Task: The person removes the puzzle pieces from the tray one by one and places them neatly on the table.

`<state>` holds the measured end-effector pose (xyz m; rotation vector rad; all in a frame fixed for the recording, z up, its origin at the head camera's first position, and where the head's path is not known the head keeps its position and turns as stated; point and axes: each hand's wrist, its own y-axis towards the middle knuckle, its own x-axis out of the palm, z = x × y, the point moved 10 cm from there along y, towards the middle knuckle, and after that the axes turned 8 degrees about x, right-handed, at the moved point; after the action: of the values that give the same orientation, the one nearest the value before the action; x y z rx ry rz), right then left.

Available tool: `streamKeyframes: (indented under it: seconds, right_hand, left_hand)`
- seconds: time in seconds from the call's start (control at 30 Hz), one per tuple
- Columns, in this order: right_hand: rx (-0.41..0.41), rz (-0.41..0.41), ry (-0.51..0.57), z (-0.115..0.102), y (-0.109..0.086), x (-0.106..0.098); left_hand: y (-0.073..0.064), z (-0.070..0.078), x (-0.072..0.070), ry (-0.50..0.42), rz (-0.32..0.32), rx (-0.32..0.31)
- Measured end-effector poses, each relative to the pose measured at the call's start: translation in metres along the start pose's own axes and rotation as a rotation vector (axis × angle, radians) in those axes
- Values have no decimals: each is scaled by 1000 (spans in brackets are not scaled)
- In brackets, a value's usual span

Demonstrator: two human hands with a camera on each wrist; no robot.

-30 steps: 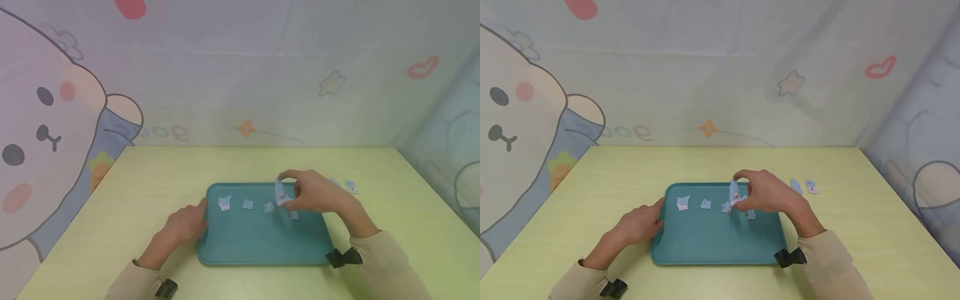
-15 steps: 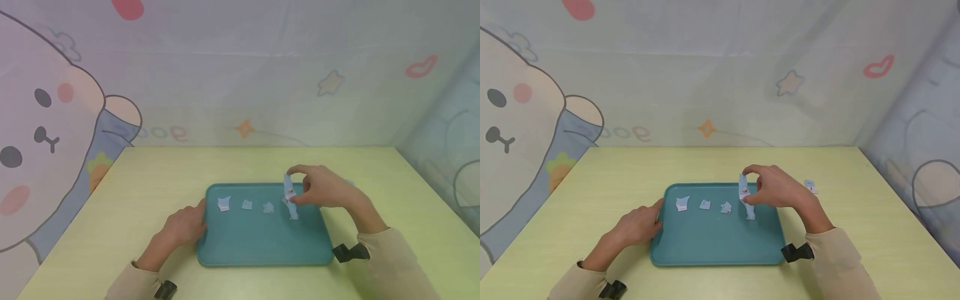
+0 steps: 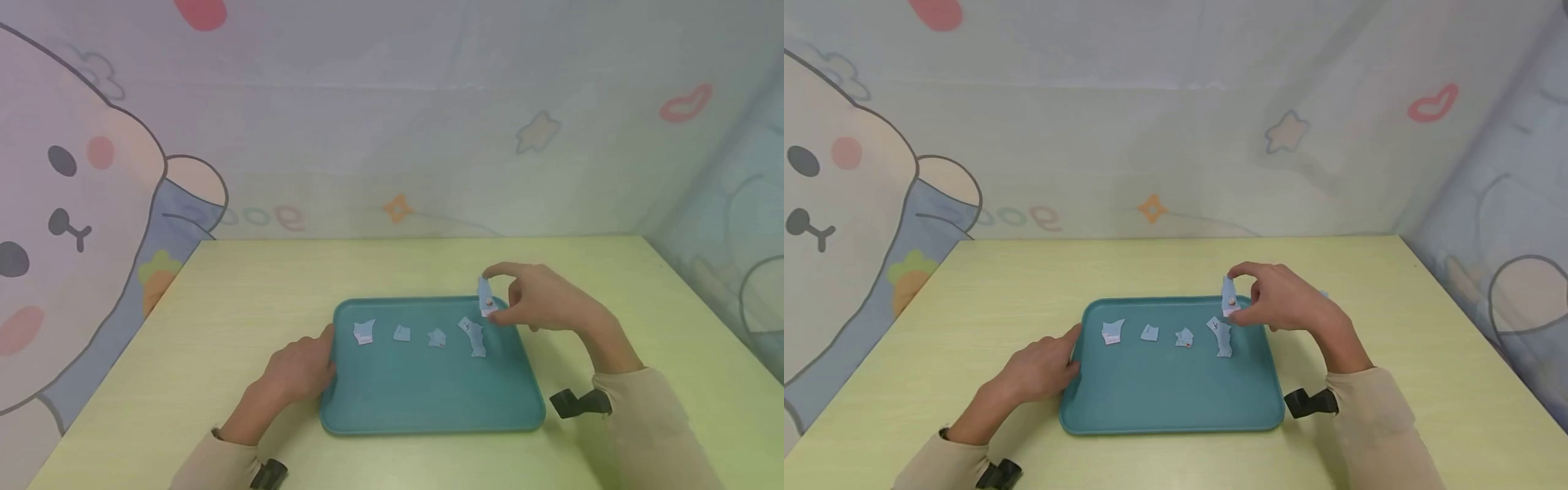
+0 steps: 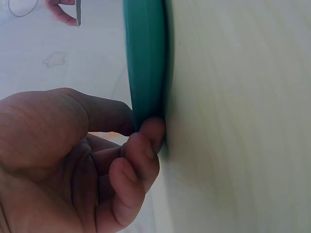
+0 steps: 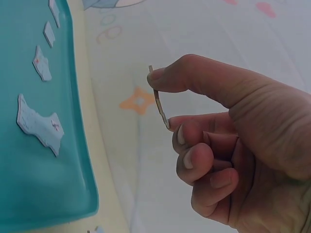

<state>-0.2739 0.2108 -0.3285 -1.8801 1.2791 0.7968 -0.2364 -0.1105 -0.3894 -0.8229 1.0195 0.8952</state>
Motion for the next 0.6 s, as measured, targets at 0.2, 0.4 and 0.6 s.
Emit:
streamKeyframes:
  seconds: [0.2,0.4,0.6]
  right_hand:
    - [27,-7,-7,15,0,-6]
    - [64,7,-38,32,-1,-15]
    - [93,16,-44,56,-1,-24]
  left_hand:
    - [0,0,0,-2,-2,-1]
    - [-1,0,1,-8,-7,-9]
    - [0,0,1,-8,-11,-12]
